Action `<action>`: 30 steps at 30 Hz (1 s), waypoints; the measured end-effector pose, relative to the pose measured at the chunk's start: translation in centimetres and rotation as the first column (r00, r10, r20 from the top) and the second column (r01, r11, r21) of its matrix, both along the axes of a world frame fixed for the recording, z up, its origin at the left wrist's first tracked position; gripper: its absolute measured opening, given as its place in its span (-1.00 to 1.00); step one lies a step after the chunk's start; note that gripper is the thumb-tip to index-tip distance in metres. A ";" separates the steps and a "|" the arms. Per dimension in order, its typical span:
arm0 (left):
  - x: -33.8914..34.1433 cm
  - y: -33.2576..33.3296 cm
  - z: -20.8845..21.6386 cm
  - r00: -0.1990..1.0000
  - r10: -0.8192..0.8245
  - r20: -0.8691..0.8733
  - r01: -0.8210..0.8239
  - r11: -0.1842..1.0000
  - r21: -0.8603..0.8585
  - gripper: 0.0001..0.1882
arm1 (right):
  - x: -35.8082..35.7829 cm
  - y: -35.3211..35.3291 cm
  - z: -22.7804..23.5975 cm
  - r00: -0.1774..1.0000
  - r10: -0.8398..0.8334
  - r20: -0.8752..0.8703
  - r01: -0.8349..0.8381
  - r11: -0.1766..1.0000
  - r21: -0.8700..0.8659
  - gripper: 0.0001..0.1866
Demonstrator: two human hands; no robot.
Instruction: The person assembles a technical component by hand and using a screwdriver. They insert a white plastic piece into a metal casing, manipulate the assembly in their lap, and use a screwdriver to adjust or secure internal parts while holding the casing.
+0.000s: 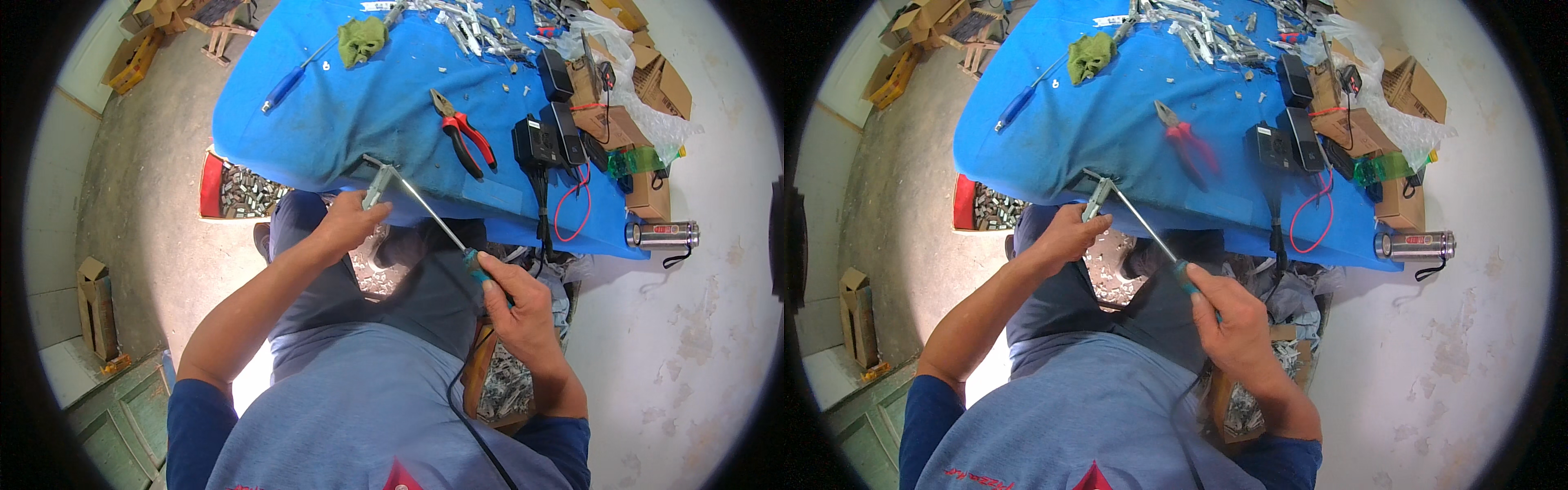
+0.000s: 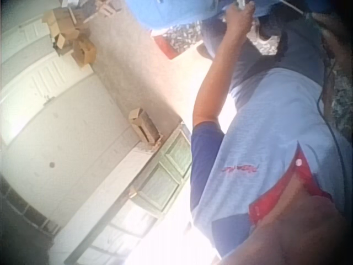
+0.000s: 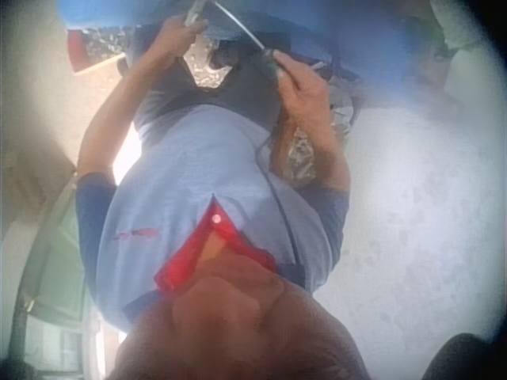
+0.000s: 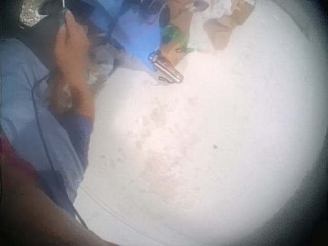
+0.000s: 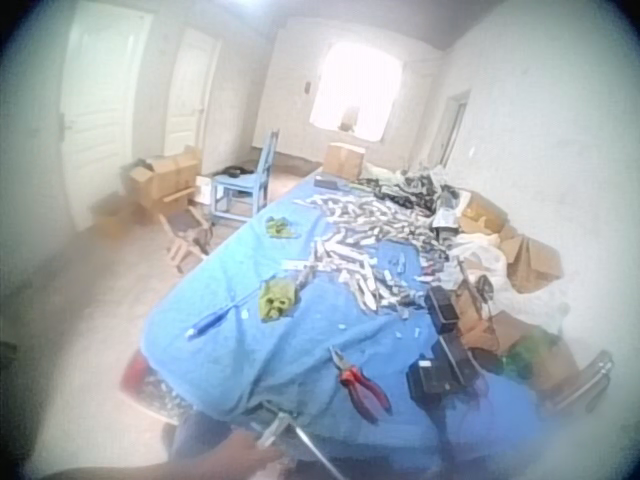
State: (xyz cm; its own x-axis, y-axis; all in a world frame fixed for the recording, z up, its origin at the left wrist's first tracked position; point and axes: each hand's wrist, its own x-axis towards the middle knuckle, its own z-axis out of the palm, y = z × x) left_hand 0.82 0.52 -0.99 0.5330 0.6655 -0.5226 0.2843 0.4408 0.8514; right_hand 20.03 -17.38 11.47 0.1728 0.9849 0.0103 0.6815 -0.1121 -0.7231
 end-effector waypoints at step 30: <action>-0.4 0.5 0.9 0.997 -0.072 0.041 0.075 0.994 -0.082 -0.64 | 5.5 4.1 2.4 0.936 -0.103 -0.336 -0.013 0.946 -0.324 -0.67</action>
State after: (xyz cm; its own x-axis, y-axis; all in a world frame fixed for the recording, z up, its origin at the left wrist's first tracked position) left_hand 0.38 1.04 -0.14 0.5989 0.5789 -0.5533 0.2870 0.4898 0.8232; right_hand 25.57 -13.24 13.88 0.1530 0.9171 -0.3680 0.3857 -0.3983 -0.8322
